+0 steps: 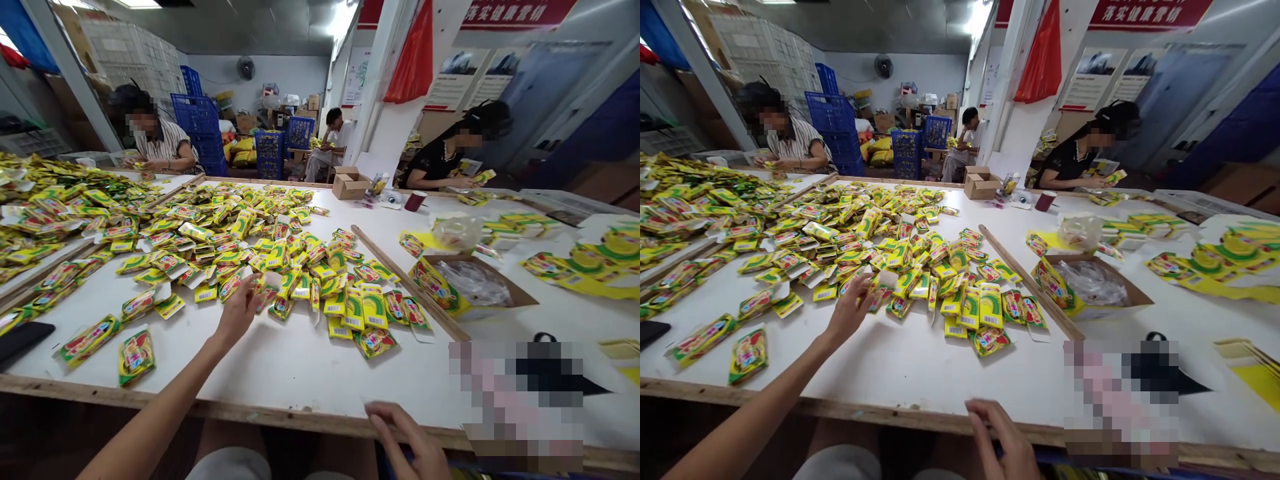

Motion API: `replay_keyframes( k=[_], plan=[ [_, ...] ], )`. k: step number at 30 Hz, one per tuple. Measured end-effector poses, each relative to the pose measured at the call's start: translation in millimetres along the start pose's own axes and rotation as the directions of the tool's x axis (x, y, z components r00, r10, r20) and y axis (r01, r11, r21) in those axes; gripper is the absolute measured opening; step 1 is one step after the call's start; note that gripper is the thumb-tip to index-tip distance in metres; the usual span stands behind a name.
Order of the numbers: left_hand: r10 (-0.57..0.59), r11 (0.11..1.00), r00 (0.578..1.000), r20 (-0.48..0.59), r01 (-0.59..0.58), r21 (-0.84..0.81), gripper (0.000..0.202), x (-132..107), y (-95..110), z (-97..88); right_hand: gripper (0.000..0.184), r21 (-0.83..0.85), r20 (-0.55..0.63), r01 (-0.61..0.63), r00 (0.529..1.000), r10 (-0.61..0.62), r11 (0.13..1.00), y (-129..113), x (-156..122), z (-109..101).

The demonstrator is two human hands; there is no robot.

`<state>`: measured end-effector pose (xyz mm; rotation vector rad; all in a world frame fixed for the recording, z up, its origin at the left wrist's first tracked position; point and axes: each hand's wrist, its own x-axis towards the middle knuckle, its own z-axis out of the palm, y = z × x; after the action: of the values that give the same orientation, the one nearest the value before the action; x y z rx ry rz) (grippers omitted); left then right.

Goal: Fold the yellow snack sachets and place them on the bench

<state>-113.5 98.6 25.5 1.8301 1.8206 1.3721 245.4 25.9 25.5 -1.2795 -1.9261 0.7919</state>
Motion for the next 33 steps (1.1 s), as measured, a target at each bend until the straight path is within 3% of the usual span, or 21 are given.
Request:
replay_keyframes(
  k=[2,4,6,9,13,17,20,22,27,33],
  plan=[
    [-0.071,0.973,0.997,0.033,0.077,-0.217,0.048,-29.4,16.7,-2.5,0.020,0.101,-0.068,-0.018,0.997,0.025,0.995,-16.4,19.2,29.7],
    [-0.147,0.863,0.974,0.172,0.211,-0.459,0.047,-61.0,33.4,2.6,0.022,0.240,-0.085,0.003,0.996,0.018,0.971,-26.6,35.3,57.3],
    [-0.189,0.786,0.948,0.258,0.303,-0.539,0.043,-87.6,46.4,12.6,0.026,0.371,-0.054,0.027,0.998,-0.007,0.928,-31.9,47.2,80.1],
    [-0.209,0.762,0.920,0.332,0.366,-0.535,0.035,-108.3,54.9,26.1,0.024,0.448,0.013,0.030,0.999,-0.040,0.893,-34.3,56.3,100.3],
    [-0.205,0.777,0.913,0.352,0.370,-0.508,0.025,-105.7,50.9,29.6,0.021,0.456,0.067,0.029,0.996,-0.067,0.889,-37.3,61.3,107.1],
    [-0.205,0.820,0.943,0.262,0.312,-0.480,0.021,-96.1,44.3,28.3,0.021,0.438,0.036,0.081,0.994,-0.108,0.896,-41.3,67.4,112.4],
    [-0.215,0.780,0.948,0.235,0.312,-0.543,0.023,-94.8,43.3,31.4,0.017,0.490,-0.002,0.048,0.999,-0.055,0.870,-38.5,68.0,119.7],
    [-0.222,0.756,0.950,0.218,0.309,-0.578,0.027,-95.4,44.8,33.7,0.025,0.534,-0.022,0.026,1.000,-0.017,0.845,-35.1,66.1,123.1],
    [-0.125,0.891,0.981,0.146,0.176,-0.418,0.015,-94.5,49.5,31.9,0.015,0.461,0.016,0.079,0.995,-0.098,0.884,-35.9,64.1,118.8],
    [-0.100,0.923,0.988,0.119,0.137,-0.361,0.017,-93.7,50.9,28.9,0.020,0.423,-0.004,0.078,0.996,-0.084,0.903,-44.4,66.5,114.1]
  ],
)
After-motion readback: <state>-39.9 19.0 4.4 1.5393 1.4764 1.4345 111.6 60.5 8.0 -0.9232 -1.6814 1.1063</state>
